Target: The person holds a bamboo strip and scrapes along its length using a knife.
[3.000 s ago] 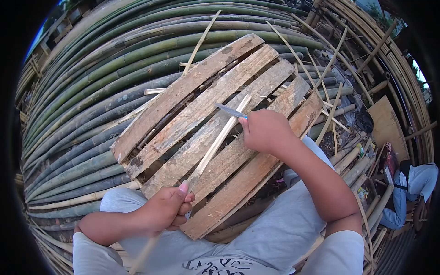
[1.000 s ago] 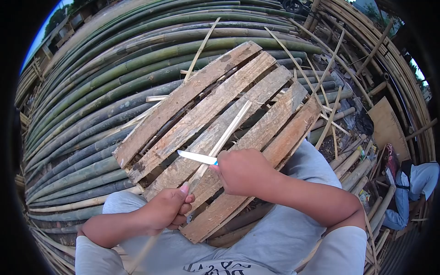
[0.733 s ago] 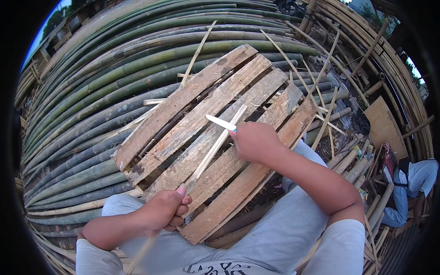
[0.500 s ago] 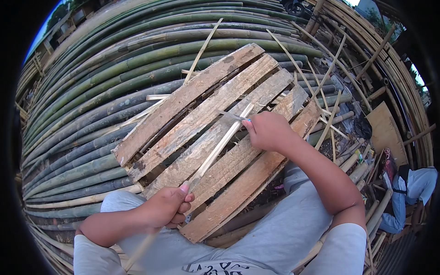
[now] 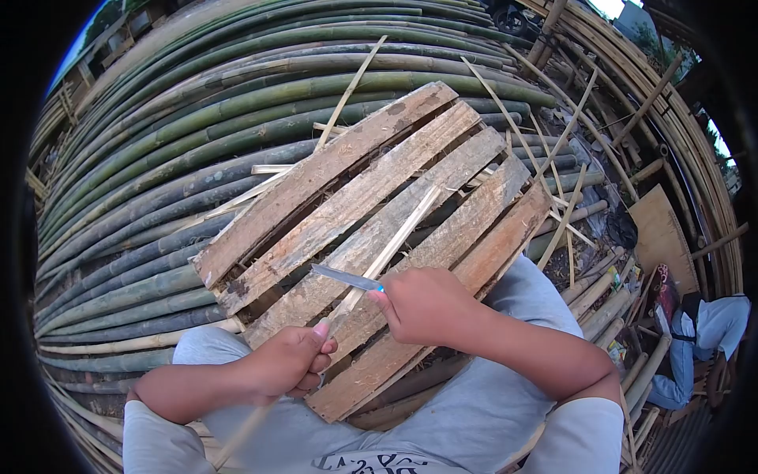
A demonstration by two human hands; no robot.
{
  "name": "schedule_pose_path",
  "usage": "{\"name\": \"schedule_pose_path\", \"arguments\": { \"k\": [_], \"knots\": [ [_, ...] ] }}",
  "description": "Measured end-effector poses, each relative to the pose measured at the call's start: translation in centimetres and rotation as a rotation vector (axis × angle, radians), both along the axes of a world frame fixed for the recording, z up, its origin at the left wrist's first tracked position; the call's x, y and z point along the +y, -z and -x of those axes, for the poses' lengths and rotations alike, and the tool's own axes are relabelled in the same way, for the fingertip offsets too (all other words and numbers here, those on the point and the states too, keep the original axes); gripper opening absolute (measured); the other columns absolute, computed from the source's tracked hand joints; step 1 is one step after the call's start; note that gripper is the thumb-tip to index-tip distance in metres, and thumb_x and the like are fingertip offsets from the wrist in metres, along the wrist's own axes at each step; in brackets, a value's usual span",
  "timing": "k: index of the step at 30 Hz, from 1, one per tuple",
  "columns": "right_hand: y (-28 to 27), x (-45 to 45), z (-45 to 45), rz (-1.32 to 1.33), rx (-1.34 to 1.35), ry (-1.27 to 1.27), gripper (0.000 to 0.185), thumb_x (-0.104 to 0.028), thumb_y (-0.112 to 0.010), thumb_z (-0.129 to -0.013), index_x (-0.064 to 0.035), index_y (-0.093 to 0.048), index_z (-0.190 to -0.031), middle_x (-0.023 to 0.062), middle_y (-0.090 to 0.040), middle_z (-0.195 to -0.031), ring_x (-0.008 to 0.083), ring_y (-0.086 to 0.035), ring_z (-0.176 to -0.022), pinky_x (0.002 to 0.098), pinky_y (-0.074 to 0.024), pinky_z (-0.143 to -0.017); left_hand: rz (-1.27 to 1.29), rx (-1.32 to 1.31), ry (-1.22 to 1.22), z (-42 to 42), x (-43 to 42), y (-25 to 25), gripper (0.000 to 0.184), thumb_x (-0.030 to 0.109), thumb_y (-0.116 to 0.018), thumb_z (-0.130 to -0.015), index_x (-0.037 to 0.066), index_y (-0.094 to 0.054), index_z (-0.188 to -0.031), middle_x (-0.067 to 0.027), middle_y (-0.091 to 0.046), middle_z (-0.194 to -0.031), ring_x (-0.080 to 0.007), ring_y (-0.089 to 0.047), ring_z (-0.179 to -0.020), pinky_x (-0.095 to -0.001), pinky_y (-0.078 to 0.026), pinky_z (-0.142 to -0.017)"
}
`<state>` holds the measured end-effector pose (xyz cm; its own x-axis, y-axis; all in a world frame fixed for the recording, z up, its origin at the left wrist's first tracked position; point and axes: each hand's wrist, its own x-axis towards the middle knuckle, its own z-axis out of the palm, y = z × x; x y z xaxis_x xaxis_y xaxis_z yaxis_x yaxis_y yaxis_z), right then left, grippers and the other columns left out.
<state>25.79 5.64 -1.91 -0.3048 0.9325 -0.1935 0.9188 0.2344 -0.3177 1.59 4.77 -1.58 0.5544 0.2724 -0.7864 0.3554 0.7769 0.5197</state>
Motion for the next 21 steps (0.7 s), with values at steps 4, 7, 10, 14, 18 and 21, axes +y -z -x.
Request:
{"name": "schedule_pose_path", "arguments": {
  "k": [4, 7, 10, 14, 18, 21],
  "knots": [
    [-0.1, 1.8, -1.7, -0.087, -0.027, 0.024, 0.042, -0.033, -0.048, -0.097, -0.0023, -0.059, -0.071, 0.0207, -0.059, -0.061, 0.0428, -0.060, -0.062, 0.0511, -0.0471, -0.060, -0.079, 0.014, -0.020, -0.6, 0.7, 0.2, 0.039, 0.050, -0.032, -0.104, 0.015, -0.043, -0.091, 0.0082, -0.032, -0.065, -0.0039, -0.024, -0.049, -0.0226, -0.020, -0.042],
    [0.7, 1.6, -1.1, -0.175, -0.071, 0.056, 0.041, -0.032, -0.047, -0.097, -0.0033, -0.058, -0.070, 0.0195, -0.057, -0.059, 0.0421, -0.059, -0.060, 0.0512, -0.0465, -0.058, -0.128, 0.025, -0.048, -0.9, 0.7, 0.4, 0.040, 0.051, -0.033, -0.103, 0.015, -0.044, -0.090, 0.0083, -0.033, -0.065, -0.0036, -0.025, -0.048, -0.0225, -0.020, -0.042],
    [1.1, 1.4, -1.2, -0.235, -0.080, 0.037, 0.041, -0.032, -0.047, -0.097, -0.0035, -0.058, -0.070, 0.0189, -0.058, -0.060, 0.0418, -0.059, -0.060, 0.0511, -0.0464, -0.058, -0.121, 0.014, -0.060, -0.8, 0.8, 0.2, 0.040, 0.051, -0.033, -0.103, 0.015, -0.044, -0.090, 0.0082, -0.033, -0.065, -0.0034, -0.026, -0.048, -0.0223, -0.020, -0.041],
    [1.5, 2.3, -1.9, -0.216, -0.057, 0.011, 0.038, -0.032, -0.048, -0.097, -0.0034, -0.058, -0.073, 0.0190, -0.058, -0.060, 0.0415, -0.060, -0.059, 0.0510, -0.0468, -0.058, -0.162, 0.039, -0.066, -1.1, 0.8, 0.5, 0.040, 0.050, -0.032, -0.104, 0.014, -0.044, -0.091, 0.0079, -0.034, -0.065, -0.0035, -0.026, -0.048, -0.0222, -0.020, -0.041],
    [2.2, 0.0, 0.2, -0.225, -0.006, 0.039, 0.035, -0.031, -0.050, -0.096, -0.0028, -0.056, -0.076, 0.0187, -0.058, -0.058, 0.0396, -0.061, -0.057, 0.0490, -0.0475, -0.055, -0.205, 0.023, -0.054, -1.0, -0.1, 1.1, 0.040, 0.050, -0.031, -0.104, 0.014, -0.043, -0.091, 0.0080, -0.034, -0.065, -0.0036, -0.026, -0.048, -0.0222, -0.020, -0.041],
    [1.4, -1.1, 1.3, -0.205, -0.017, -0.082, 0.035, -0.031, -0.050, -0.096, -0.0033, -0.056, -0.075, 0.0174, -0.058, -0.058, 0.0376, -0.061, -0.056, 0.0480, -0.0474, -0.053, -0.186, 0.037, -0.050, -1.1, -0.6, 1.1, 0.039, 0.049, -0.031, -0.104, 0.015, -0.043, -0.090, 0.0080, -0.034, -0.065, -0.0036, -0.026, -0.048, -0.0222, -0.020, -0.041]
  ]
}}
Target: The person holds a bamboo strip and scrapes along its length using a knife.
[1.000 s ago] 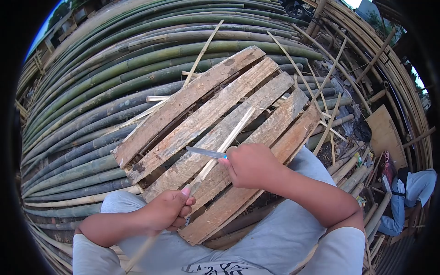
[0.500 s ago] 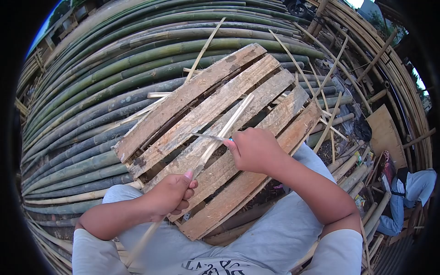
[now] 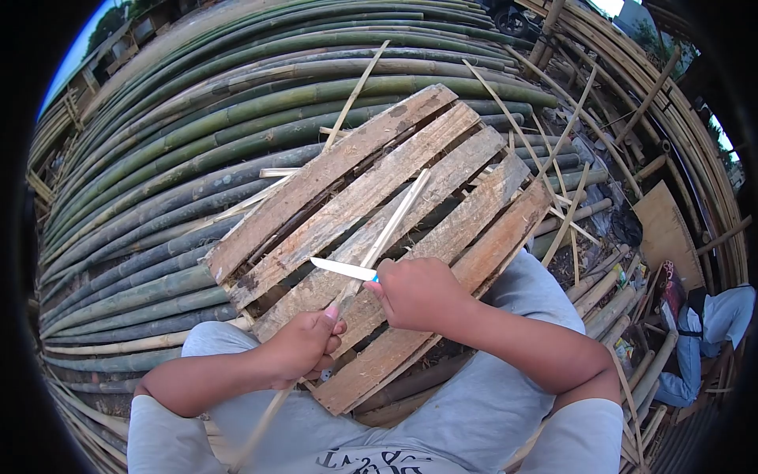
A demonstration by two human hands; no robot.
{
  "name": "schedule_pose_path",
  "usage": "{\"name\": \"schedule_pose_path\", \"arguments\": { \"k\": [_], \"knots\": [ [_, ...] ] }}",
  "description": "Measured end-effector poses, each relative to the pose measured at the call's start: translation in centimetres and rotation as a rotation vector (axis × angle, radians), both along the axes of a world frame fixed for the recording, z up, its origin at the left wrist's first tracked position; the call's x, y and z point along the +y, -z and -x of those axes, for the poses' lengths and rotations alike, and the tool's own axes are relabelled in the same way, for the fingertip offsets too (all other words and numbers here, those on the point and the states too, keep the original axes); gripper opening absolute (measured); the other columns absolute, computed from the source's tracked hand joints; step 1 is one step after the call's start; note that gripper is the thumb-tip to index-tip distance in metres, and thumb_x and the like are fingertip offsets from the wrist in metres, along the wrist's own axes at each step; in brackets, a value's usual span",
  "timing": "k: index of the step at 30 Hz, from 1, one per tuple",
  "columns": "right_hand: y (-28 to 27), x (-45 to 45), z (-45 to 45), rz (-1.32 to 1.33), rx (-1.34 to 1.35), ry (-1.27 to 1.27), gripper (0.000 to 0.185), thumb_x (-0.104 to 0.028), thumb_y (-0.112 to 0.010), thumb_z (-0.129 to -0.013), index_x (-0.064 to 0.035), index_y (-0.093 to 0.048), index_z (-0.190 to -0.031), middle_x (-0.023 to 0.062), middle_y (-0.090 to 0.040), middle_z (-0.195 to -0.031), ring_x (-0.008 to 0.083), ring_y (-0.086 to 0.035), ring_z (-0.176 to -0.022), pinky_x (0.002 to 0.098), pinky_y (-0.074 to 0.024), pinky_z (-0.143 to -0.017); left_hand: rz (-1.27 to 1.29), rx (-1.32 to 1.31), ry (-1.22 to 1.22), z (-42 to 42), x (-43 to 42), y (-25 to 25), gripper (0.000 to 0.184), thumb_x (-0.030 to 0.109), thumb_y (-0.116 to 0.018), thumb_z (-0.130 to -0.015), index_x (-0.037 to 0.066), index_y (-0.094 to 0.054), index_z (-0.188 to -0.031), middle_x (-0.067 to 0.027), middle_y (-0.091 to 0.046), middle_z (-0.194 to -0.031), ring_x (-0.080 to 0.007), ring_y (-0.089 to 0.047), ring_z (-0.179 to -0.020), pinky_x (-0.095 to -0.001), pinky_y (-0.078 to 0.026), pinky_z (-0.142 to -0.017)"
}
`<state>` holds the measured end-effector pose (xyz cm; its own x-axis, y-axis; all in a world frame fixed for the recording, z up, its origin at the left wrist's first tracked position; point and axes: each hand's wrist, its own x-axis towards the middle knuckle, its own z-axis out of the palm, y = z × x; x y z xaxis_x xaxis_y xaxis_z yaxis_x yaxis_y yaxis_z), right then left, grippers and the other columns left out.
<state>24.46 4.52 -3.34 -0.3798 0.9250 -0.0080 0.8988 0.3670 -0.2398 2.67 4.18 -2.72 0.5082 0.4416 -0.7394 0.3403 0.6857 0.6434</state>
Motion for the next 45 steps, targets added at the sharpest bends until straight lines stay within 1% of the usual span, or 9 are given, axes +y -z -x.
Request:
{"name": "schedule_pose_path", "arguments": {
  "k": [8, 12, 15, 22, 28, 33, 38, 41, 45],
  "knots": [
    [0.4, 2.1, -0.7, -0.067, -0.041, 0.187, 0.036, -0.031, -0.050, -0.096, -0.0040, -0.058, -0.075, 0.0167, -0.060, -0.060, 0.0374, -0.062, -0.057, 0.0483, -0.0482, -0.055, 0.025, -0.002, -0.017, 0.3, 0.1, -0.2, 0.037, 0.048, -0.030, -0.105, 0.016, -0.042, -0.090, 0.0086, -0.032, -0.065, -0.0035, -0.025, -0.048, -0.0225, -0.019, -0.041],
    [-0.3, 2.0, -0.9, -0.004, -0.069, 0.037, 0.037, -0.031, -0.049, -0.097, -0.0029, -0.060, -0.075, 0.0177, -0.062, -0.063, 0.0378, -0.063, -0.059, 0.0493, -0.0488, -0.056, 0.076, -0.018, -0.003, 0.6, -0.1, -0.9, 0.038, 0.048, -0.030, -0.105, 0.016, -0.041, -0.089, 0.0086, -0.031, -0.064, -0.0036, -0.024, -0.047, -0.0223, -0.019, -0.041],
    [-0.1, 5.2, -3.4, -0.038, -0.096, 0.345, 0.038, -0.030, -0.046, -0.098, -0.0010, -0.062, -0.078, 0.0198, -0.062, -0.063, 0.0406, -0.062, -0.061, 0.0518, -0.0491, -0.059, 0.069, -0.017, -0.006, 0.8, -0.1, -1.0, 0.037, 0.047, -0.029, -0.105, 0.016, -0.041, -0.089, 0.0085, -0.030, -0.064, -0.0039, -0.023, -0.047, -0.0227, -0.019, -0.041],
    [-0.9, 2.8, -1.2, 0.038, -0.057, 0.127, 0.043, -0.032, -0.046, -0.098, -0.0015, -0.062, -0.073, 0.0217, -0.061, -0.064, 0.0428, -0.062, -0.064, 0.0528, -0.0488, -0.061, 0.113, -0.018, 0.009, 1.4, -0.4, -0.8, 0.037, 0.048, -0.029, -0.105, 0.015, -0.041, -0.090, 0.0081, -0.029, -0.063, -0.0042, -0.022, -0.048, -0.0238, -0.018, -0.041],
    [0.5, 5.7, -3.8, -0.003, -0.108, 0.370, 0.047, -0.034, -0.044, -0.098, -0.0007, -0.066, -0.074, 0.0212, -0.064, -0.067, 0.0415, -0.065, -0.066, 0.0499, -0.0524, -0.063, 0.111, -0.043, 0.014, 1.5, 0.2, -1.2, 0.038, 0.048, -0.029, -0.105, 0.015, -0.042, -0.090, 0.0081, -0.028, -0.064, -0.0043, -0.021, -0.047, -0.0235, -0.018, -0.041],
    [-0.8, 2.5, -1.2, 0.047, -0.049, 0.018, 0.042, -0.034, -0.048, -0.096, -0.0029, -0.064, -0.072, 0.0200, -0.062, -0.063, 0.0406, -0.064, -0.061, 0.0493, -0.0513, -0.059, 0.145, -0.048, 0.017, 1.7, 0.0, -0.7, 0.037, 0.049, -0.030, -0.104, 0.016, -0.042, -0.090, 0.0086, -0.030, -0.064, -0.0036, -0.022, -0.047, -0.0223, -0.018, -0.040],
    [0.6, 4.7, -2.9, -0.114, -0.018, 0.044, 0.040, -0.035, -0.049, -0.095, -0.0044, -0.064, -0.075, 0.0185, -0.062, -0.062, 0.0379, -0.064, -0.061, 0.0490, -0.0503, -0.057, 0.043, -0.037, -0.014, 0.9, 1.3, -0.3, 0.037, 0.049, -0.031, -0.104, 0.016, -0.043, -0.091, 0.0087, -0.033, -0.065, -0.0033, -0.023, -0.047, -0.0220, -0.018, -0.040],
    [0.6, 6.4, -5.4, -0.121, -0.181, 0.355, 0.041, -0.033, -0.047, -0.097, -0.0041, -0.066, -0.075, 0.0180, -0.064, -0.065, 0.0374, -0.065, -0.062, 0.0482, -0.0511, -0.057, 0.092, -0.043, -0.015, 0.7, 0.6, -1.1, 0.037, 0.048, -0.031, -0.105, 0.016, -0.043, -0.091, 0.0087, -0.032, -0.065, -0.0036, -0.023, -0.048, -0.0221, -0.018, -0.040],
    [1.2, 5.9, -5.5, -0.122, -0.097, 0.287, 0.042, -0.034, -0.047, -0.097, -0.0014, -0.061, -0.075, 0.0192, -0.060, -0.062, 0.0401, -0.063, -0.061, 0.0517, -0.0487, -0.060, 0.142, -0.060, 0.002, 0.9, 0.0, -1.5, 0.037, 0.048, -0.030, -0.105, 0.016, -0.041, -0.090, 0.0085, -0.030, -0.065, -0.0039, -0.022, -0.049, -0.0228, -0.018, -0.042]
  ]
}}
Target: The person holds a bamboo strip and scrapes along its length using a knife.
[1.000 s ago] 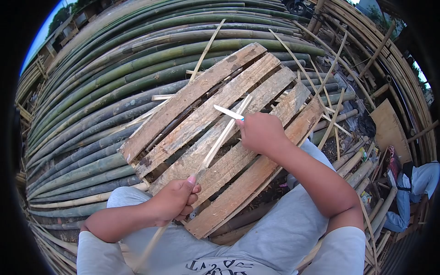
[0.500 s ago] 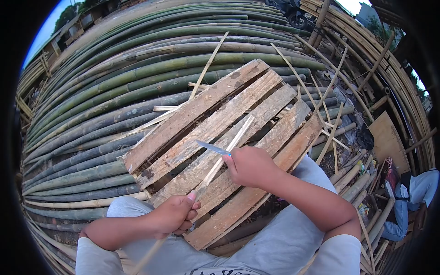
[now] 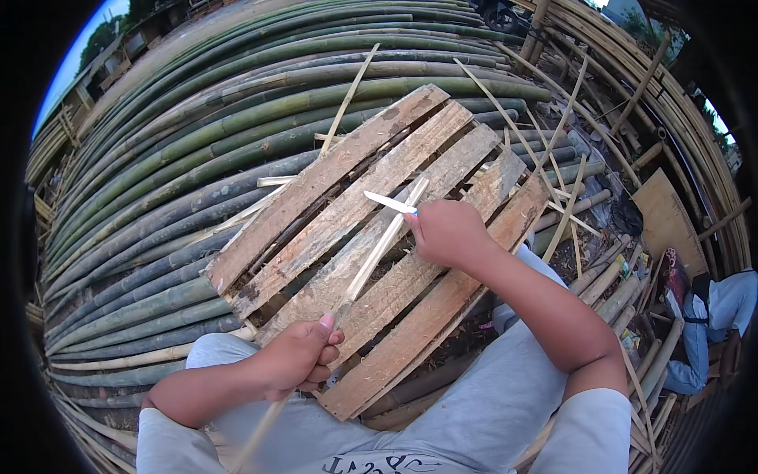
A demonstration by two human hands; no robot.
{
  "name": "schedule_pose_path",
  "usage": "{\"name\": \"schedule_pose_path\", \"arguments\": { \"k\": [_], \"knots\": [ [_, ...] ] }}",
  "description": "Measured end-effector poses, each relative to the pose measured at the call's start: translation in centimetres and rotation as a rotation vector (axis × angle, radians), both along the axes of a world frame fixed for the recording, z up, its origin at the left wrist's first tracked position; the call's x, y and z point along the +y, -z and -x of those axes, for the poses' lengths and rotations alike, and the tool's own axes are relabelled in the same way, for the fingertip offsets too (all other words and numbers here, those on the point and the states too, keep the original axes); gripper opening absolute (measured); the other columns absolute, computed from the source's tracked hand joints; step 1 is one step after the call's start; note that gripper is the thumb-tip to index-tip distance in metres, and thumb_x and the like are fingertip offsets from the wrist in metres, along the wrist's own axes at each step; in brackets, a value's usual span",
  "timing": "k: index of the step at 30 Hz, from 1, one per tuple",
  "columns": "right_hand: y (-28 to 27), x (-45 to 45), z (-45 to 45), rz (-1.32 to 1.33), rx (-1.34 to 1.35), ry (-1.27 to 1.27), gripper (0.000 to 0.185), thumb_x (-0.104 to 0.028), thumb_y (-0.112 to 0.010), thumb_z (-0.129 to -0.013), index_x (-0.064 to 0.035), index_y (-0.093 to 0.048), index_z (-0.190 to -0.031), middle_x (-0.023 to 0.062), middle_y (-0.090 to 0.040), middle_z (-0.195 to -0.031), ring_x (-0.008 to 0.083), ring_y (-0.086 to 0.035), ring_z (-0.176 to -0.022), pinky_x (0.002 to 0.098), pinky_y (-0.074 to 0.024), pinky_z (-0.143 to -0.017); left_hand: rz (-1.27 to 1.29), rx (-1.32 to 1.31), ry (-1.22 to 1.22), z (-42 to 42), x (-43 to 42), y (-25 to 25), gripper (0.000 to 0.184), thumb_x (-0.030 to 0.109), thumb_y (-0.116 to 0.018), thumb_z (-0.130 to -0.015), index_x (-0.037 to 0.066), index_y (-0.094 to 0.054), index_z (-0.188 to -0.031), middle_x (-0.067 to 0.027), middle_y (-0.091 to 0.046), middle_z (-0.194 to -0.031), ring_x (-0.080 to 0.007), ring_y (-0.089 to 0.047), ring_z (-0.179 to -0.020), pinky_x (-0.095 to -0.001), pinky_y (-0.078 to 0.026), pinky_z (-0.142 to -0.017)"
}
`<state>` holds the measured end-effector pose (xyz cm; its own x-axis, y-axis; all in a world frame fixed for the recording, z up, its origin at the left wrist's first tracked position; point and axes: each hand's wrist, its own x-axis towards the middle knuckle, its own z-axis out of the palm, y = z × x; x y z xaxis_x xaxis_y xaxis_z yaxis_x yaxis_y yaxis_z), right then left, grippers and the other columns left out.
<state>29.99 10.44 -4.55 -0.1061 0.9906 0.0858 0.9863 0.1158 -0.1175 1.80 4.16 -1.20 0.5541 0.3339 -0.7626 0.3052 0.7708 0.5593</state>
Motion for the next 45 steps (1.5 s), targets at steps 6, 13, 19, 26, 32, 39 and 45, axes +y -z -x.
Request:
{"name": "schedule_pose_path", "arguments": {
  "k": [6, 13, 19, 26, 32, 39, 45],
  "knots": [
    [-0.8, -1.9, 1.3, 0.053, 0.068, -0.260, 0.040, -0.035, -0.050, -0.095, -0.0038, -0.060, -0.072, 0.0176, -0.059, -0.058, 0.0396, -0.061, -0.055, 0.0496, -0.0480, -0.055, -0.006, 0.024, 0.018, 0.6, -0.2, 0.2, 0.037, 0.048, -0.029, -0.105, 0.016, -0.041, -0.090, 0.0083, -0.029, -0.065, -0.0043, -0.022, -0.049, -0.0231, -0.018, -0.043],
    [-0.5, -2.2, 2.4, -0.013, -0.049, -0.212, 0.041, -0.035, -0.050, -0.095, -0.0048, -0.061, -0.070, 0.0150, -0.061, -0.058, 0.0364, -0.063, -0.055, 0.0464, -0.0497, -0.053, 0.014, 0.023, 0.017, 1.1, -0.6, 0.1, 0.037, 0.049, -0.029, -0.105, 0.016, -0.040, -0.091, 0.0081, -0.029, -0.065, -0.0046, -0.022, -0.049, -0.0232, -0.018, -0.043],
    [0.3, 0.4, -1.2, 0.028, -0.094, 0.076, 0.041, -0.033, -0.048, -0.096, -0.0035, -0.064, -0.073, 0.0191, -0.063, -0.063, 0.0390, -0.063, -0.059, 0.0487, -0.0510, -0.058, 0.074, -0.002, 0.039, 1.7, -1.1, -0.3, 0.038, 0.050, -0.030, -0.104, 0.016, -0.040, -0.092, 0.0083, -0.027, -0.065, -0.0045, -0.022, -0.050, -0.0229, -0.018, -0.043],
    [-1.3, -1.7, 2.1, 0.112, -0.001, -0.158, 0.044, -0.033, -0.046, -0.097, -0.0033, -0.064, -0.071, 0.0188, -0.063, -0.063, 0.0390, -0.064, -0.061, 0.0494, -0.0506, -0.059, 0.102, -0.016, 0.034, 2.0, -0.8, -0.1, 0.038, 0.050, -0.031, -0.104, 0.016, -0.040, -0.092, 0.0082, -0.027, -0.065, -0.0043, -0.021, -0.049, -0.0227, -0.017, -0.043],
    [-1.9, -4.6, 5.4, 0.150, 0.055, -0.300, 0.044, -0.036, -0.047, -0.097, -0.0032, -0.059, -0.070, 0.0181, -0.058, -0.058, 0.0392, -0.061, -0.056, 0.0502, -0.0477, -0.055, 0.098, 0.006, 0.022, 1.9, -0.9, -0.6, 0.038, 0.051, -0.030, -0.104, 0.017, -0.040, -0.091, 0.0084, -0.027, -0.065, -0.0044, -0.021, -0.049, -0.0228, -0.017, -0.043],
    [-1.5, -1.4, 1.5, 0.133, -0.055, 0.095, 0.044, -0.035, -0.046, -0.098, -0.0033, -0.060, -0.071, 0.0191, -0.059, -0.059, 0.0395, -0.061, -0.058, 0.0500, -0.0478, -0.055, 0.060, 0.022, 0.048, 1.9, -1.0, -0.4, 0.038, 0.049, -0.029, -0.104, 0.016, -0.041, -0.091, 0.0080, -0.028, -0.065, -0.0045, -0.022, -0.049, -0.0224, -0.019, -0.043],
    [-2.2, -4.5, 4.3, 0.249, 0.066, -0.167, 0.046, -0.032, -0.043, -0.099, -0.0021, -0.063, -0.071, 0.0201, -0.061, -0.064, 0.0415, -0.062, -0.063, 0.0509, -0.0491, -0.063, 0.063, 0.028, 0.052, 2.0, -1.0, -0.1, 0.038, 0.049, -0.029, -0.105, 0.015, -0.042, -0.093, 0.0078, -0.029, -0.065, -0.0047, -0.022, -0.049, -0.0226, -0.020, -0.043]
  ]
}}
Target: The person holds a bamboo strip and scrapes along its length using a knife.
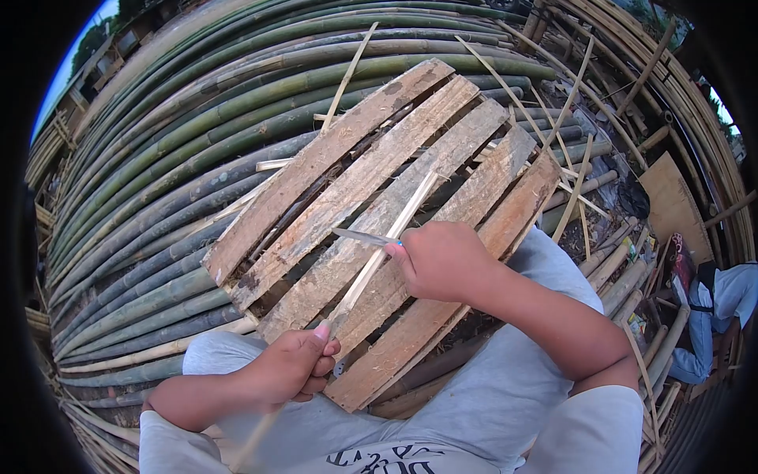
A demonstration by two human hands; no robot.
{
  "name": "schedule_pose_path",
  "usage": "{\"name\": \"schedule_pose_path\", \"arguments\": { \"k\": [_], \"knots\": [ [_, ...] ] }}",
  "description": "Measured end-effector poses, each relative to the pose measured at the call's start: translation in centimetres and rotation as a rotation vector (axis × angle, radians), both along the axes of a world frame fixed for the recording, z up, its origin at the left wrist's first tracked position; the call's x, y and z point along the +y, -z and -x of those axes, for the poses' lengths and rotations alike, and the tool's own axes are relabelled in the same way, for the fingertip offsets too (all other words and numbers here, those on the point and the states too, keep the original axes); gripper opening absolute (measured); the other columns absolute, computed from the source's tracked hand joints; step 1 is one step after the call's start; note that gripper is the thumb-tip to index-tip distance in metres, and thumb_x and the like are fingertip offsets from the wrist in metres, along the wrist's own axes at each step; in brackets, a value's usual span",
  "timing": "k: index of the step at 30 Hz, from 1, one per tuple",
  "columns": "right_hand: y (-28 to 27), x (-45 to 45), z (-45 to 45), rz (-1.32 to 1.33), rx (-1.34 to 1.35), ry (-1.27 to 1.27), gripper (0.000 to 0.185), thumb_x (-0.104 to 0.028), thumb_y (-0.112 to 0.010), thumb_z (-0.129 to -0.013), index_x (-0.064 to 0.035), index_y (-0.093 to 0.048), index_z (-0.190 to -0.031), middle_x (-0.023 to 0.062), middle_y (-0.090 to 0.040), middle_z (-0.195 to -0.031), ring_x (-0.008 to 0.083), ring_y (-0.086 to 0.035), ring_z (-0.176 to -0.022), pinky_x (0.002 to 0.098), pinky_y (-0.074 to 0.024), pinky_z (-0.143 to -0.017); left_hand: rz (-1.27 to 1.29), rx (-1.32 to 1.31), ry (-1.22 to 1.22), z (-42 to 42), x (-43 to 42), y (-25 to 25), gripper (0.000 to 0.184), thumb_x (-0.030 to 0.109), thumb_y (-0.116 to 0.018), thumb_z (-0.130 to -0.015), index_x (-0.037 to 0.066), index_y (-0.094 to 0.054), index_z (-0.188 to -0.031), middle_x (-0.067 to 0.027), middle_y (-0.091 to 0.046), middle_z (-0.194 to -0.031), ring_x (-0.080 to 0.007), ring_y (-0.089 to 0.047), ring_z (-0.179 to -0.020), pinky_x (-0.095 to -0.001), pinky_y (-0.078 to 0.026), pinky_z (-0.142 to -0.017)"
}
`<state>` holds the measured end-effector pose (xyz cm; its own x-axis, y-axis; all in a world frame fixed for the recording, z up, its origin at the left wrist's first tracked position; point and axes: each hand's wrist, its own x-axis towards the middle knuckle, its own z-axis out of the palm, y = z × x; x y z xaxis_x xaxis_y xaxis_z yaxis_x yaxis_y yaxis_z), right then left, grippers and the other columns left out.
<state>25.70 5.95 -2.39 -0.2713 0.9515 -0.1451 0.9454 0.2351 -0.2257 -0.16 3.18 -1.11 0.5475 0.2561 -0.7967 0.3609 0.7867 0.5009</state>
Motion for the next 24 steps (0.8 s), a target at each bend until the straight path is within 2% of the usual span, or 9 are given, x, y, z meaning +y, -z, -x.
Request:
{"name": "schedule_pose_path", "arguments": {
  "k": [2, 4, 6, 11, 12, 14, 17, 20, 24],
  "knots": [
    [0.6, 2.2, -2.9, -0.080, -0.099, 0.248, 0.047, -0.033, -0.042, -0.099, -0.0015, -0.063, -0.071, 0.0210, -0.061, -0.065, 0.0423, -0.062, -0.065, 0.0511, -0.0491, -0.064, -0.004, -0.013, -0.002, 0.0, 0.0, 0.1, 0.038, 0.048, -0.029, -0.105, 0.015, -0.042, -0.093, 0.0077, -0.029, -0.065, -0.0047, -0.022, -0.049, -0.0226, -0.020, -0.043],
    [0.4, 2.9, -3.7, -0.042, -0.132, 0.251, 0.048, -0.033, -0.042, -0.100, -0.0009, -0.063, -0.071, 0.0214, -0.061, -0.065, 0.0426, -0.062, -0.068, 0.0516, -0.0492, -0.065, -0.006, -0.021, -0.006, 0.0, 0.1, 0.0, 0.037, 0.048, -0.029, -0.105, 0.015, -0.041, -0.093, 0.0078, -0.028, -0.065, -0.0047, -0.022, -0.049, -0.0225, -0.019, -0.043],
    [0.5, 2.2, -2.1, -0.031, -0.044, 0.282, 0.047, -0.033, -0.042, -0.100, -0.0004, -0.063, -0.072, 0.0216, -0.061, -0.065, 0.0431, -0.062, -0.068, 0.0520, -0.0493, -0.065, -0.008, -0.018, -0.009, 0.0, 0.1, 0.0, 0.037, 0.048, -0.029, -0.105, 0.015, -0.041, -0.093, 0.0077, -0.028, -0.065, -0.0046, -0.022, -0.049, -0.0225, -0.019, -0.043],
    [-0.5, -0.6, 0.2, -0.001, 0.002, 0.023, 0.048, -0.031, -0.041, -0.099, 0.0003, -0.065, -0.073, 0.0223, -0.064, -0.068, 0.0422, -0.064, -0.068, 0.0513, -0.0516, -0.066, -0.012, 0.003, -0.005, -0.2, 0.2, -0.2, 0.037, 0.047, -0.028, -0.105, 0.015, -0.042, -0.093, 0.0076, -0.028, -0.065, -0.0045, -0.022, -0.049, -0.0226, -0.019, -0.043],
    [-0.3, 0.1, -0.7, 0.001, 0.006, 0.021, 0.048, -0.031, -0.041, -0.099, 0.0003, -0.065, -0.073, 0.0223, -0.064, -0.068, 0.0422, -0.064, -0.068, 0.0513, -0.0516, -0.066, -0.015, -0.001, -0.008, -0.3, 0.2, -0.1, 0.037, 0.047, -0.028, -0.105, 0.015, -0.042, -0.093, 0.0076, -0.028, -0.065, -0.0044, -0.022, -0.049, -0.0226, -0.019, -0.043],
    [0.5, 2.2, -2.7, -0.056, -0.049, 0.261, 0.046, -0.032, -0.043, -0.100, 0.0006, -0.062, -0.074, 0.0221, -0.060, -0.064, 0.0433, -0.061, -0.066, 0.0523, -0.0486, -0.065, -0.015, 0.003, -0.009, -0.2, 0.1, -0.1, 0.037, 0.047, -0.028, -0.105, 0.015, -0.042, -0.092, 0.0076, -0.028, -0.066, -0.0043, -0.022, -0.049, -0.0226, -0.019, -0.043],
    [1.6, 3.6, -4.2, -0.047, 0.007, 0.275, 0.046, -0.032, -0.042, -0.100, 0.0009, -0.063, -0.075, 0.0224, -0.061, -0.065, 0.0436, -0.062, -0.067, 0.0521, -0.0490, -0.066, -0.015, -0.023, -0.014, -0.2, 0.3, 0.0, 0.037, 0.047, -0.029, -0.105, 0.015, -0.042, -0.093, 0.0076, -0.029, -0.066, -0.0045, -0.022, -0.049, -0.0228, -0.019, -0.044],
    [0.7, 1.7, -1.3, -0.007, 0.037, 0.300, 0.046, -0.032, -0.042, -0.100, 0.0013, -0.063, -0.076, 0.0226, -0.061, -0.066, 0.0438, -0.062, -0.068, 0.0521, -0.0494, -0.066, -0.026, -0.002, -0.027, -0.2, 0.4, -0.1, 0.037, 0.047, -0.030, -0.105, 0.015, -0.042, -0.093, 0.0075, -0.029, -0.066, -0.0045, -0.022, -0.050, -0.0229, -0.019, -0.044],
    [-0.1, -1.1, 0.9, 0.000, 0.078, 0.079, 0.046, -0.033, -0.042, -0.100, 0.0014, -0.062, -0.076, 0.0237, -0.061, -0.066, 0.0441, -0.062, -0.065, 0.0520, -0.0497, -0.064, -0.042, 0.004, -0.025, -0.3, 0.3, 0.3, 0.037, 0.047, -0.030, -0.105, 0.015, -0.042, -0.092, 0.0072, -0.030, -0.067, -0.0047, -0.023, -0.050, -0.0230, -0.020, -0.044]
  ]
}}
